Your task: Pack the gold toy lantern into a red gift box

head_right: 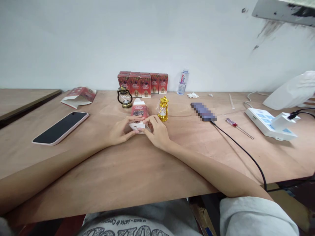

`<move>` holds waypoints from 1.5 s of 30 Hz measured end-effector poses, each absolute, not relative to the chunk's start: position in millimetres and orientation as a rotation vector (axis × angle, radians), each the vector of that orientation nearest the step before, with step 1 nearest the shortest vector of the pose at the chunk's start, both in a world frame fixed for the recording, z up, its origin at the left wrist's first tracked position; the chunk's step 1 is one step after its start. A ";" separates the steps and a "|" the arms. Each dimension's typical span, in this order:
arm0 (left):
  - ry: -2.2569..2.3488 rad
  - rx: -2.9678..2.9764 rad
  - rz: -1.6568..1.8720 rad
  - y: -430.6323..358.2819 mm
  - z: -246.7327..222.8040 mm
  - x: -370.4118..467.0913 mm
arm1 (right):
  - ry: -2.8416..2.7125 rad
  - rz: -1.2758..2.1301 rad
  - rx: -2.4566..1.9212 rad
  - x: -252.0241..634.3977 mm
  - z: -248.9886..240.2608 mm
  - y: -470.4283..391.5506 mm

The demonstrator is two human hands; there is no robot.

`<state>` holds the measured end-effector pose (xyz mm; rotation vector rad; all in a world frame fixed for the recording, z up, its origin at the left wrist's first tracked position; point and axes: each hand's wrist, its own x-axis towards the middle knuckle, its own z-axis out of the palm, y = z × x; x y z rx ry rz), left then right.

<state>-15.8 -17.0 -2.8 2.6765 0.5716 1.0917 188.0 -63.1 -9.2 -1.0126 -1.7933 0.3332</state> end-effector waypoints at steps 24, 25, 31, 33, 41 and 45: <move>0.774 2.574 1.130 -14.3 -6.9 -11.3 | -1.480 0.568 -1.027 173.3 -1.9 -56.9; 0.764 2.567 1.135 -14.1 -7.0 -11.3 | -1.514 0.554 -1.006 174.2 -1.4 -57.6; 0.711 2.510 1.145 -16.0 -6.4 -10.3 | -1.640 0.523 -1.030 183.3 -8.4 -61.6; 0.699 2.504 1.148 -16.8 -5.5 -10.1 | -1.586 0.591 -1.108 184.5 -12.7 -59.9; 0.655 2.560 1.198 -17.1 -2.6 -10.8 | -1.574 0.658 -1.234 185.8 -17.3 -55.5; 0.680 2.545 1.208 -17.1 -2.6 -10.6 | -1.629 0.692 -1.256 187.4 -15.5 -58.0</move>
